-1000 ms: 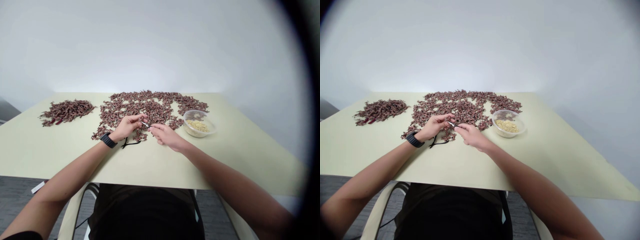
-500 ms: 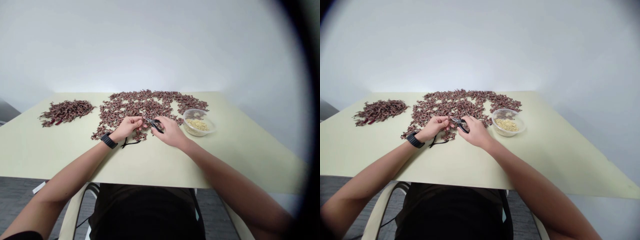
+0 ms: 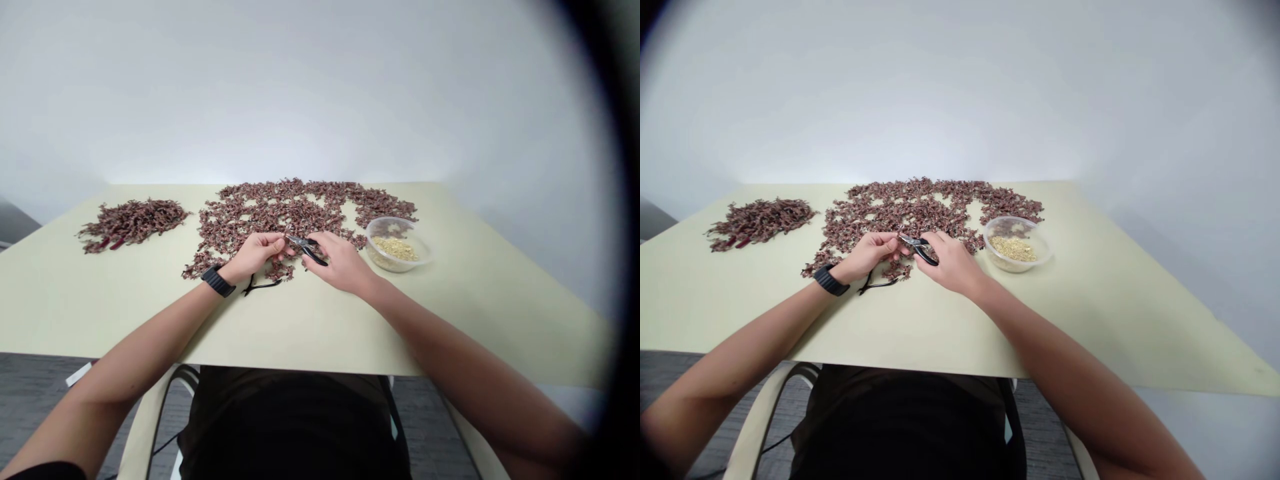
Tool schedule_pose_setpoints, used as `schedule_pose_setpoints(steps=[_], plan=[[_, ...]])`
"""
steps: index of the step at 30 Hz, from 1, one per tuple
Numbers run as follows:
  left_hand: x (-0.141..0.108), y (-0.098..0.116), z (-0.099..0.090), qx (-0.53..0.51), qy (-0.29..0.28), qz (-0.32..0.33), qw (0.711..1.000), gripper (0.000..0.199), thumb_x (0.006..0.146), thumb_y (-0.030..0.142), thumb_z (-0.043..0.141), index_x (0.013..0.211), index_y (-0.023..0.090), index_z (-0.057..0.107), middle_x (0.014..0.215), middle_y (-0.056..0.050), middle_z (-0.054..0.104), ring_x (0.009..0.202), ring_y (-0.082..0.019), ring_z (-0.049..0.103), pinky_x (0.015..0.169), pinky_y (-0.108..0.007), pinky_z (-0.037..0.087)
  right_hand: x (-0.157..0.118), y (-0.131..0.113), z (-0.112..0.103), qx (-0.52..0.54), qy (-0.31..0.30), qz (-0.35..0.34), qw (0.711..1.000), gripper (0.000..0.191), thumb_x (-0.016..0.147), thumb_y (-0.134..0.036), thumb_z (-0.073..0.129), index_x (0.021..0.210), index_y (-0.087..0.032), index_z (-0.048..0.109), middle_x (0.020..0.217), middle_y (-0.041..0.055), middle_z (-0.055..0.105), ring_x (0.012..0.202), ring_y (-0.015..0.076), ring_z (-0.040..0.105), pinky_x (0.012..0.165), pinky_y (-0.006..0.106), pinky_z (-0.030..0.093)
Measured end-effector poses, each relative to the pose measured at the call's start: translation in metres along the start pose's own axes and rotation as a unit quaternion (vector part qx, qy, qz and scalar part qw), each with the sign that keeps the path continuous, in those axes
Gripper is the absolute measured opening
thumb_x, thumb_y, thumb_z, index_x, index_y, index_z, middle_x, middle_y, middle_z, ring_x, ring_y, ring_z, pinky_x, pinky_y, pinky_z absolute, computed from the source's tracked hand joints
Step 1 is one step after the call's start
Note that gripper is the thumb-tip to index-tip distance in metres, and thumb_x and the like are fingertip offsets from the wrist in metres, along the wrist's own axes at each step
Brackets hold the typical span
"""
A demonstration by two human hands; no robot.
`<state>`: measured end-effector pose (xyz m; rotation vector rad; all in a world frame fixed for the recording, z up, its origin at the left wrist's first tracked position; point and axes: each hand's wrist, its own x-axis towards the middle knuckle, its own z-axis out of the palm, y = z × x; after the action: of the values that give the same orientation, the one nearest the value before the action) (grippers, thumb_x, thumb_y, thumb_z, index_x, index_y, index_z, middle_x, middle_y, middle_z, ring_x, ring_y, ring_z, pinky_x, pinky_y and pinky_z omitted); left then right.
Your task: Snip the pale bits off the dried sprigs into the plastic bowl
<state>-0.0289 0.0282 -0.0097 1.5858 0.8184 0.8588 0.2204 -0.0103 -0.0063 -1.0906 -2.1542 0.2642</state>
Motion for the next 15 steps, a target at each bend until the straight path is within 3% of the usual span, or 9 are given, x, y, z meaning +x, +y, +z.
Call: schedule_pose_setpoints(steps=[7, 10, 13, 15], plan=[[0.0, 0.002, 0.001, 0.018, 0.002, 0.004, 1.0, 0.045, 0.091, 0.055, 0.068, 0.096, 0.011, 0.077, 0.091, -0.012, 0.074, 0.067, -0.012, 0.054, 0.062, -0.025, 0.045, 0.001, 0.001, -0.002, 0.007, -0.003, 0.004, 1.0, 0.034, 0.095, -0.039, 0.06, 0.124, -0.022, 0.062, 0.107, 0.0099, 0.065, 0.092, 0.0237, 0.06, 0.079, 0.034, 0.043], [0.0, 0.0, 0.0, 0.035, -0.001, 0.012, 0.999, 0.044, 0.092, 0.053, 0.068, 0.098, 0.011, 0.077, 0.093, -0.013, 0.073, 0.07, -0.013, 0.056, 0.064, -0.026, 0.046, 0.002, -0.003, -0.001, 0.03, -0.006, 0.012, 0.999, 0.03, 0.094, -0.04, 0.061, 0.118, -0.022, 0.064, 0.095, 0.0067, 0.063, 0.084, 0.0213, 0.057, 0.075, 0.033, 0.041], [0.001, -0.001, -0.001, 0.037, -0.002, 0.018, 0.999, 0.046, 0.092, 0.05, 0.069, 0.115, 0.011, 0.075, 0.097, -0.012, 0.074, 0.073, -0.014, 0.058, 0.068, -0.026, 0.047, 0.002, -0.008, 0.003, 0.123, -0.034, 0.062, 0.99, 0.026, 0.095, -0.044, 0.059, 0.106, -0.022, 0.067, 0.079, 0.0011, 0.057, 0.07, 0.0164, 0.049, 0.066, 0.029, 0.037], [0.001, 0.0, -0.002, 0.045, 0.007, 0.026, 0.999, 0.05, 0.092, 0.048, 0.07, 0.126, 0.012, 0.071, 0.097, -0.01, 0.074, 0.072, -0.012, 0.057, 0.068, -0.026, 0.045, 0.002, -0.012, 0.006, 0.249, -0.078, 0.138, 0.955, 0.03, 0.096, -0.049, 0.056, 0.103, -0.022, 0.066, 0.076, -0.0009, 0.052, 0.063, 0.0135, 0.042, 0.057, 0.027, 0.033]])
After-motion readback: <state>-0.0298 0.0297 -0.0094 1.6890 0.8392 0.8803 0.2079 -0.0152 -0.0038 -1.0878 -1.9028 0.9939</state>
